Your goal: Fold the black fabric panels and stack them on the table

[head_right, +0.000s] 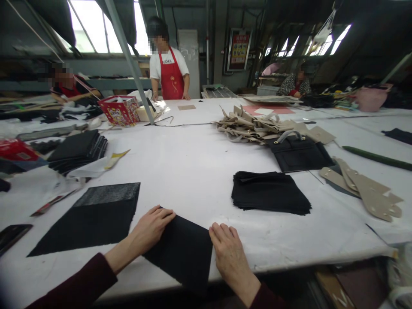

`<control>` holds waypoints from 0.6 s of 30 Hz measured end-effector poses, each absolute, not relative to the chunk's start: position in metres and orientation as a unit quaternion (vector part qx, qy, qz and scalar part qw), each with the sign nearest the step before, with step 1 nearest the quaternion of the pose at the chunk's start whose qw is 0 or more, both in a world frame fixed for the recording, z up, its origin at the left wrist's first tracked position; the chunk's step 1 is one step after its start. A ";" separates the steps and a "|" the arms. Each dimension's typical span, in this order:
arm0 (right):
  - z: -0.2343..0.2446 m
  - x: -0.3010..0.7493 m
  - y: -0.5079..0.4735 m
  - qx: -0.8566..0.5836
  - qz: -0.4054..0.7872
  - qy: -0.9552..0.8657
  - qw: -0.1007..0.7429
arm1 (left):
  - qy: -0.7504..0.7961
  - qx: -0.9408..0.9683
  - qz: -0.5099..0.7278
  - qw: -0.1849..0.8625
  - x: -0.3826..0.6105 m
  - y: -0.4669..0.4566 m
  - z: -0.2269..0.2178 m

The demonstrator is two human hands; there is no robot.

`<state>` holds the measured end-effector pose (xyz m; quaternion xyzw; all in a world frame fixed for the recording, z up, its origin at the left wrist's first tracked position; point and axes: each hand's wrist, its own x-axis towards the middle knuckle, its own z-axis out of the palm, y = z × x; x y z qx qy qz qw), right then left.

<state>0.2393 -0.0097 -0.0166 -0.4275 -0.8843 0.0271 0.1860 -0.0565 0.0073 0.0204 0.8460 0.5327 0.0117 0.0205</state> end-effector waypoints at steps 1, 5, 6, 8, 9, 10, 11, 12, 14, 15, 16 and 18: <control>-0.013 0.237 -0.007 -0.440 0.048 -0.877 0.188 | 0.549 0.835 0.021 0.030 -0.057 0.012 0.024; 0.006 0.217 0.002 -0.482 0.132 -0.839 0.214 | 0.577 0.813 0.046 0.069 -0.048 0.021 0.028; 0.009 0.211 0.004 -0.482 0.146 -0.834 0.225 | 0.571 0.815 0.049 0.079 -0.046 0.021 0.026; 0.009 0.204 0.006 -0.471 0.169 -0.831 0.244 | 0.557 0.824 0.059 0.092 -0.041 0.017 0.021; 0.007 0.203 0.005 -0.463 0.180 -0.831 0.249 | 0.549 0.827 0.070 0.099 -0.038 0.014 0.017; 0.003 0.204 0.004 -0.458 0.191 -0.831 0.253 | 0.542 0.829 0.084 0.109 -0.036 0.010 0.014; -0.002 0.207 0.002 -0.458 0.200 -0.827 0.258 | 0.535 0.830 0.100 0.126 -0.033 0.007 0.012; -0.008 0.214 0.000 -0.460 0.208 -0.822 0.264 | 0.527 0.829 0.113 0.147 -0.029 0.004 0.010; -0.017 0.234 -0.004 -0.466 0.231 -0.809 0.273 | 0.515 0.824 0.137 0.192 -0.017 0.002 0.009; -0.019 0.248 -0.005 -0.473 0.243 -0.801 0.275 | 0.508 0.822 0.145 0.213 -0.008 0.004 0.011; -0.017 0.265 -0.004 -0.482 0.255 -0.792 0.273 | 0.501 0.820 0.151 0.231 0.004 0.008 0.013; -0.005 0.303 0.006 -0.511 0.260 -0.778 0.257 | 0.479 0.824 0.153 0.261 0.036 0.022 0.021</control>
